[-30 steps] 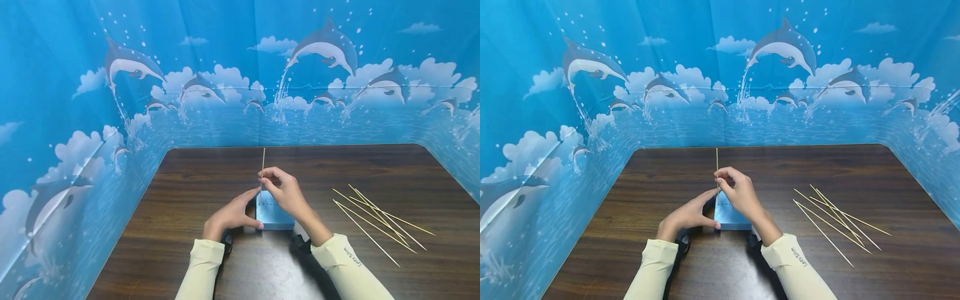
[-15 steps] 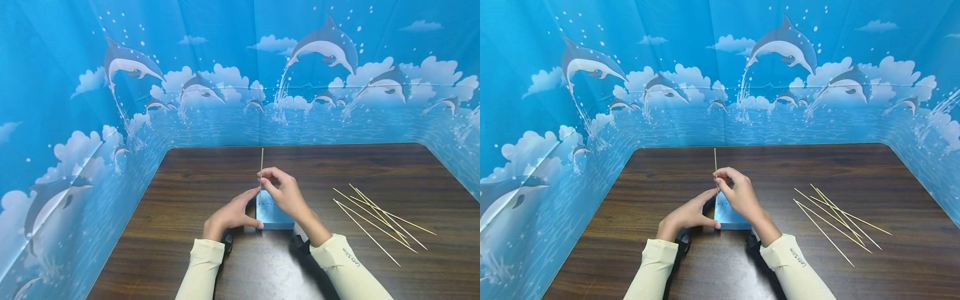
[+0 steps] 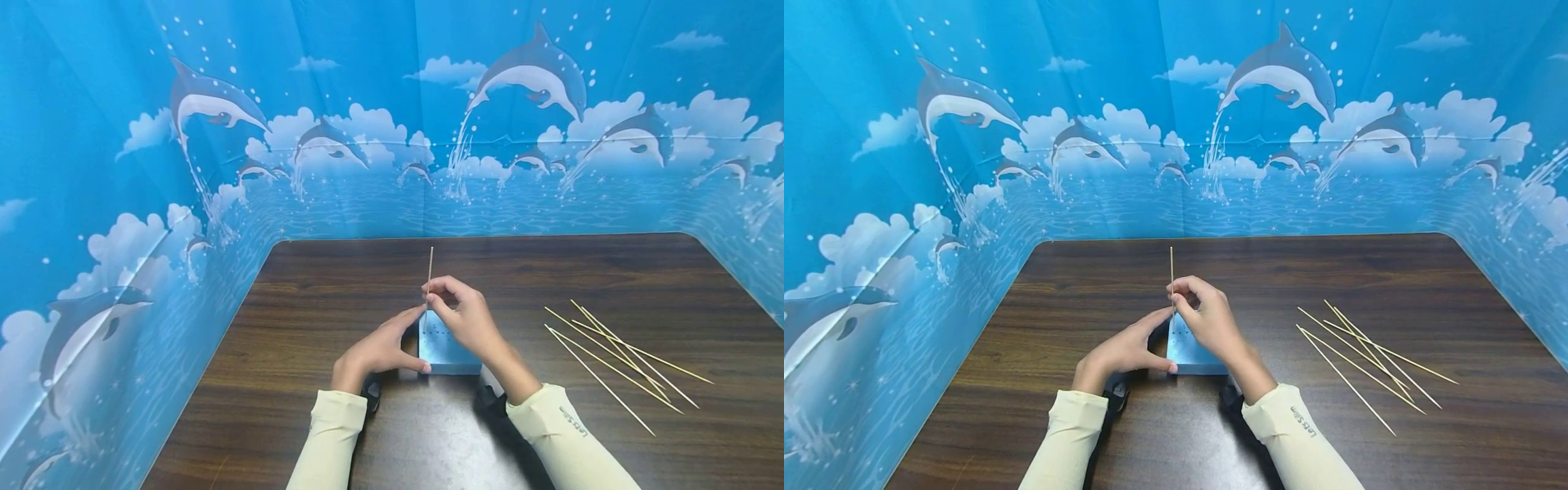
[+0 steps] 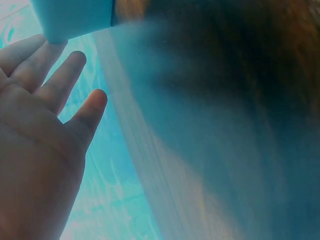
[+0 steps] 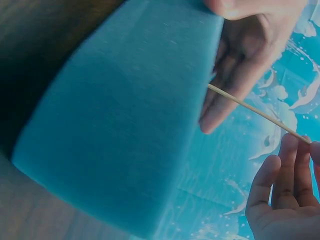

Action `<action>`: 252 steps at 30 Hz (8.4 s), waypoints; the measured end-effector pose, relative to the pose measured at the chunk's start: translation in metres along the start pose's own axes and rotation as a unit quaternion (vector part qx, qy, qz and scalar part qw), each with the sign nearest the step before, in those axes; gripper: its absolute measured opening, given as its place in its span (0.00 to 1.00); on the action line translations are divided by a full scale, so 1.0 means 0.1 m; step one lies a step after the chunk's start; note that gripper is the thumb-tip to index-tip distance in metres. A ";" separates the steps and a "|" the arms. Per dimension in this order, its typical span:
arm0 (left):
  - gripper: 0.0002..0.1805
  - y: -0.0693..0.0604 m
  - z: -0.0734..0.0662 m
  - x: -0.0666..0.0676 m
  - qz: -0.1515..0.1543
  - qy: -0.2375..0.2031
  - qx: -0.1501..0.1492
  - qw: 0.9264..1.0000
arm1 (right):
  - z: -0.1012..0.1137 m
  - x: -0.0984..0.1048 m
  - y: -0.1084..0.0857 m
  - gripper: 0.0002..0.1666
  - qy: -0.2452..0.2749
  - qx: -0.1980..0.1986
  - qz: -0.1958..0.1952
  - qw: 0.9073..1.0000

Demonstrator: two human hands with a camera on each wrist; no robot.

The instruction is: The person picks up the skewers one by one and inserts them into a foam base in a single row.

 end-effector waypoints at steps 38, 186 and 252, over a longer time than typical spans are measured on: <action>0.59 -0.01 0.01 0.00 -0.002 -0.004 0.006 1.000 | -0.18 0.18 -0.15 0.13 -0.049 0.004 -0.037 0.998; 0.59 0.00 0.06 -0.04 0.014 -0.012 0.022 1.000 | 0.25 0.30 0.09 0.02 -0.061 0.021 -0.017 0.998; 0.60 0.00 0.08 -0.05 0.013 -0.019 0.013 1.000 | -1.49 2.24 -1.22 0.24 -0.256 -0.292 -0.121 0.914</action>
Point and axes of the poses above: each hand's wrist, its own y-axis towards the middle knuckle, its own x-axis out of the back of the hand, z = x × y, the point moved 9 cm from there along y, towards the middle knuckle, and after that the axes turned 2 degrees about -y, right-handed, at the moved point
